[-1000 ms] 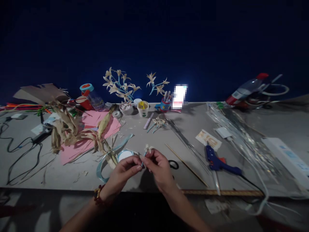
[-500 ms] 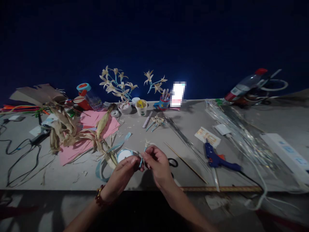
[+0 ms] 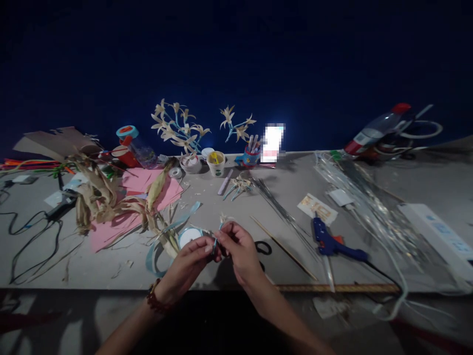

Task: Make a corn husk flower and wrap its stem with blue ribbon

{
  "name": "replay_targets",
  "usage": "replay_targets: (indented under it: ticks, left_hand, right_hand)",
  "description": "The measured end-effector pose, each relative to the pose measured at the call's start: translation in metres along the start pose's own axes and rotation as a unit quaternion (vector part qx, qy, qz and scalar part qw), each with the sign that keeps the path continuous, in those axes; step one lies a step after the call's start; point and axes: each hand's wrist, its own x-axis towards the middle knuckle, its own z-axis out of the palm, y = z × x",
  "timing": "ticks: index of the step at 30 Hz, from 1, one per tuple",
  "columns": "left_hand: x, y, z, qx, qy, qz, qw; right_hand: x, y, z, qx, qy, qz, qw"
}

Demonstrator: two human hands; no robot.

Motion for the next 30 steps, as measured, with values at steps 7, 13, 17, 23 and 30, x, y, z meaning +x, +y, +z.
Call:
replay_targets:
  ticks: [7, 13, 17, 23, 30]
  left_hand:
    - [-0.001, 0.000, -0.002, 0.081, 0.049, 0.029, 0.995]
    - [-0.002, 0.001, 0.000, 0.080, 0.049, 0.032, 0.995]
    - [-0.004, 0.002, 0.001, 0.070, 0.031, 0.023, 0.997]
    - [-0.007, 0.002, -0.002, 0.080, 0.019, 0.016, 0.997]
    - [-0.007, -0.001, -0.005, 0.091, 0.016, 0.031, 0.995]
  right_hand:
    - [0.004, 0.003, -0.002, -0.042, 0.027, -0.048, 0.998]
    - [0.000, -0.001, -0.009, -0.066, -0.016, -0.018, 0.998]
    - [-0.004, -0.006, -0.012, -0.075, -0.074, 0.014, 0.994]
    - [-0.003, -0.005, -0.013, -0.088, -0.071, 0.004, 0.994]
    - [-0.003, -0.006, -0.011, -0.112, -0.078, -0.023, 0.990]
